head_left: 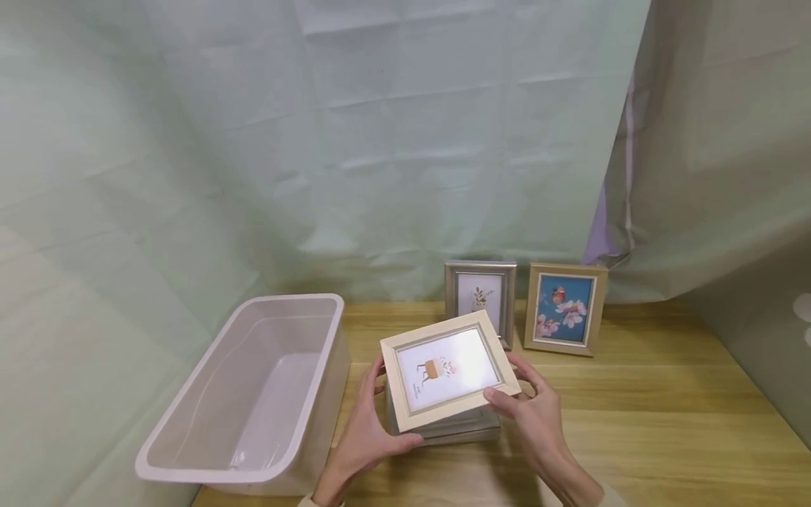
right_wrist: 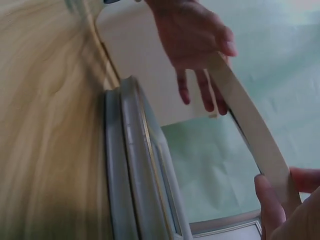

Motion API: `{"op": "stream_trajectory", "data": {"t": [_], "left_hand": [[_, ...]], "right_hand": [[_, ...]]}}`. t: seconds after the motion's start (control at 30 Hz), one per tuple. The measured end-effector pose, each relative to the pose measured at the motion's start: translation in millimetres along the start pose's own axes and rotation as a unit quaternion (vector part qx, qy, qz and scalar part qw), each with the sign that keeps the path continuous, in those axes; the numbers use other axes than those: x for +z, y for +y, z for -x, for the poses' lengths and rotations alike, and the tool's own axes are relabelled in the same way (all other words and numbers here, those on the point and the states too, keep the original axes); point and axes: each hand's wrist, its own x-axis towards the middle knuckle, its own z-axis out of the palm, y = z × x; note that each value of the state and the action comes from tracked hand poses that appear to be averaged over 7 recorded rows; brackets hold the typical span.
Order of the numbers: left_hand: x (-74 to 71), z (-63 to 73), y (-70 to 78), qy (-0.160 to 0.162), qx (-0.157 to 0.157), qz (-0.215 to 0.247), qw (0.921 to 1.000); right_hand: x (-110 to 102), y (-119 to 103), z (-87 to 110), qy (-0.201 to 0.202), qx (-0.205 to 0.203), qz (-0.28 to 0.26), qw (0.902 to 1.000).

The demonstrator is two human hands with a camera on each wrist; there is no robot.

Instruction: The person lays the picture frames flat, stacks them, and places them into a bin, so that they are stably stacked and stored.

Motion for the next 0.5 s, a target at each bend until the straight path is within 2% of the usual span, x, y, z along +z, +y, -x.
{"op": "stream_trajectory", "data": {"t": [0.17,0.3,0.5], "left_hand": [[6.7,-1.7,1.4,0.009,0.0,-0.034,0.9994],[8.7,-1.5,-1.8,0.022,-0.019,-0.056,0.998],[7.4,-1.8,-10.1,0.024,-0.042,-0.07,0.9964]], "right_hand": [[-4,3,1.8,-0.024,-0.011,0.06,0.9979],[-5,4,1.3,-0.038,-0.033,0.091,0.9946],[-2,4,0.2,-0.055,-0.065,0.145,0.9858]]}}
